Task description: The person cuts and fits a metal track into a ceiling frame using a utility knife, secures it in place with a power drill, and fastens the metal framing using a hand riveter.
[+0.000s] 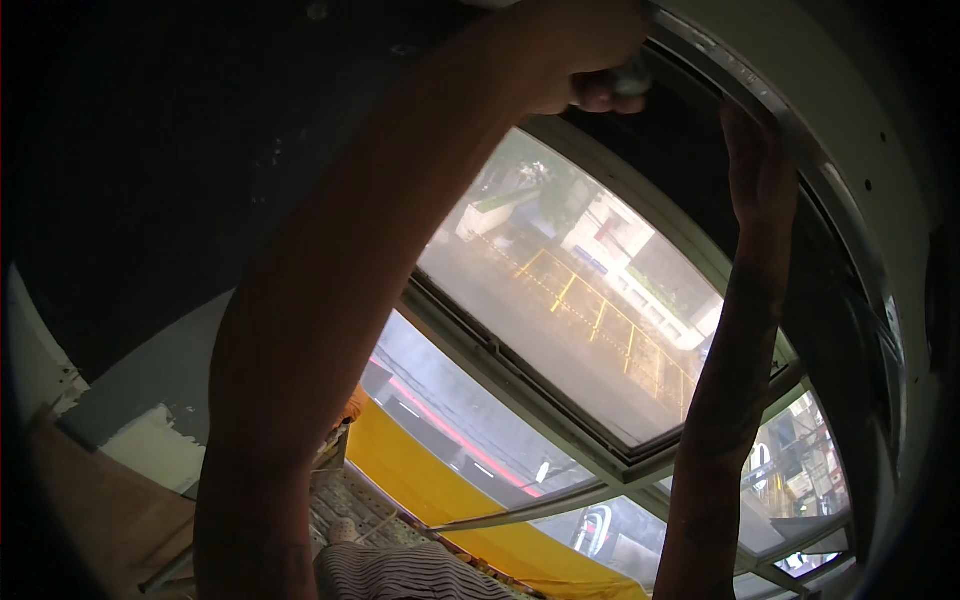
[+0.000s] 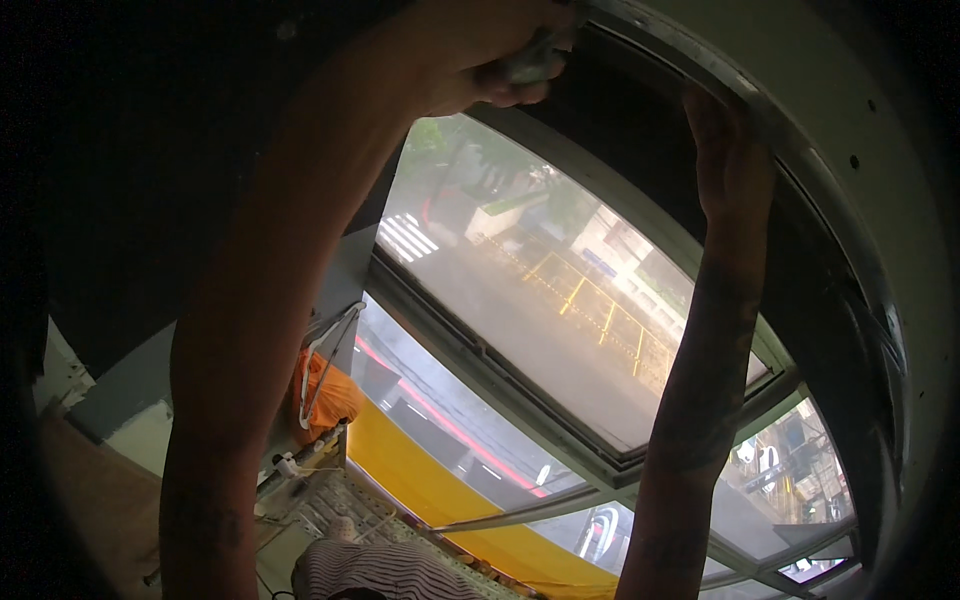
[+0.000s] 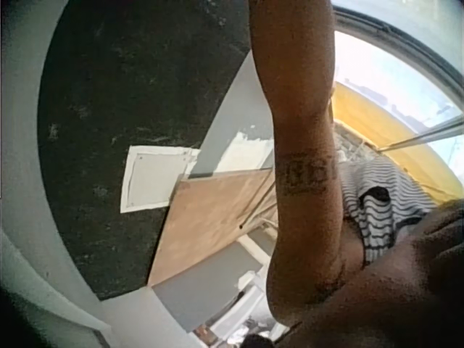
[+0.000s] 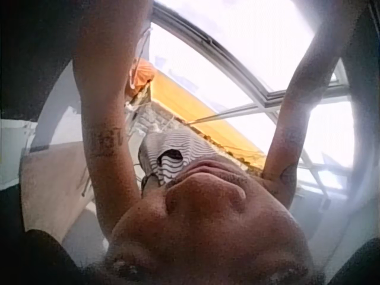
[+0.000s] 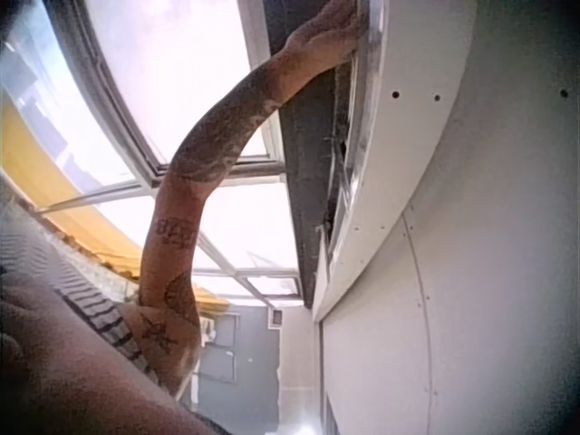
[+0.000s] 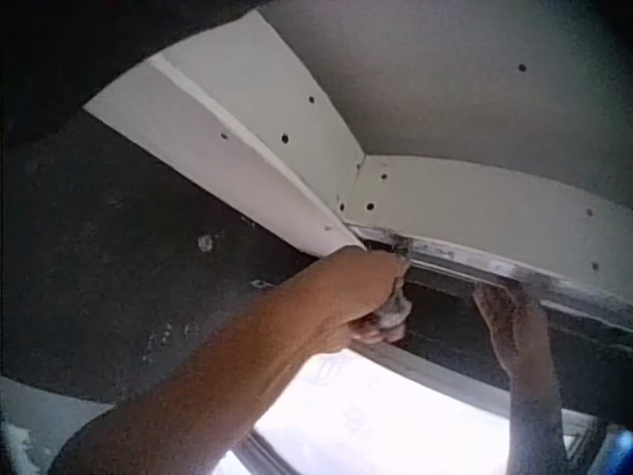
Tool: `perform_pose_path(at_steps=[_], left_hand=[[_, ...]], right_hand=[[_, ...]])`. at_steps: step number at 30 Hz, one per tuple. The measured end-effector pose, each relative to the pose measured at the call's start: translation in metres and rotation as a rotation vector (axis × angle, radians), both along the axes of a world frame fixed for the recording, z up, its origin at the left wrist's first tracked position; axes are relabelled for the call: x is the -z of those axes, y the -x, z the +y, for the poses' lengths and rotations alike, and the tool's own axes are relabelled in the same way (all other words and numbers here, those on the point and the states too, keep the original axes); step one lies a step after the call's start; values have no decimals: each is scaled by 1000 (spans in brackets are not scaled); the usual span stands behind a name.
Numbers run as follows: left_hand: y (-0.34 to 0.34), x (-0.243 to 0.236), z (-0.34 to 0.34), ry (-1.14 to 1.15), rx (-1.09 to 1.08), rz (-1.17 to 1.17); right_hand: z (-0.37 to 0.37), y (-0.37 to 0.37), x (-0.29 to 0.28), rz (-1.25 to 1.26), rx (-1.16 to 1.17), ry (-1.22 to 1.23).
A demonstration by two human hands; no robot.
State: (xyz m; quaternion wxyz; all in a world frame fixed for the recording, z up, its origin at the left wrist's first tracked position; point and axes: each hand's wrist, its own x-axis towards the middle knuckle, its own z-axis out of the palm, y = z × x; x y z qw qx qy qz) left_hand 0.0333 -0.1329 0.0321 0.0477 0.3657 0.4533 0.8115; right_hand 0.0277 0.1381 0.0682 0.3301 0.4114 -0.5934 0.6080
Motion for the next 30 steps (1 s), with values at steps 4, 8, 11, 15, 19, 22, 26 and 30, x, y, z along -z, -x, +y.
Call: perform_pose_path(at_steps=[4,8,11,15,19,22,26,30], left_hand=[[-31,28,-22,580,-566,283],[-41,73,-44,897,-839,296],[-53,108,-48,980,-1184,621],[-67,140,-66,769,-830,251],[-78,122,-61,494,-680,28],[-85,118,-64,445,-682,-28],[-87,114,-38,423,-627,63],[-99,118,3,253,-604,56]], right_hand=[[2,16,15,243,325,-311],[-43,40,36,83,104,-321],[-54,68,23,419,166,-464],[-87,98,22,802,555,-528],[-69,146,0,837,629,-412],[-96,141,18,668,334,-164],[-63,108,38,469,451,-421],[-40,-12,101,100,621,-444]])
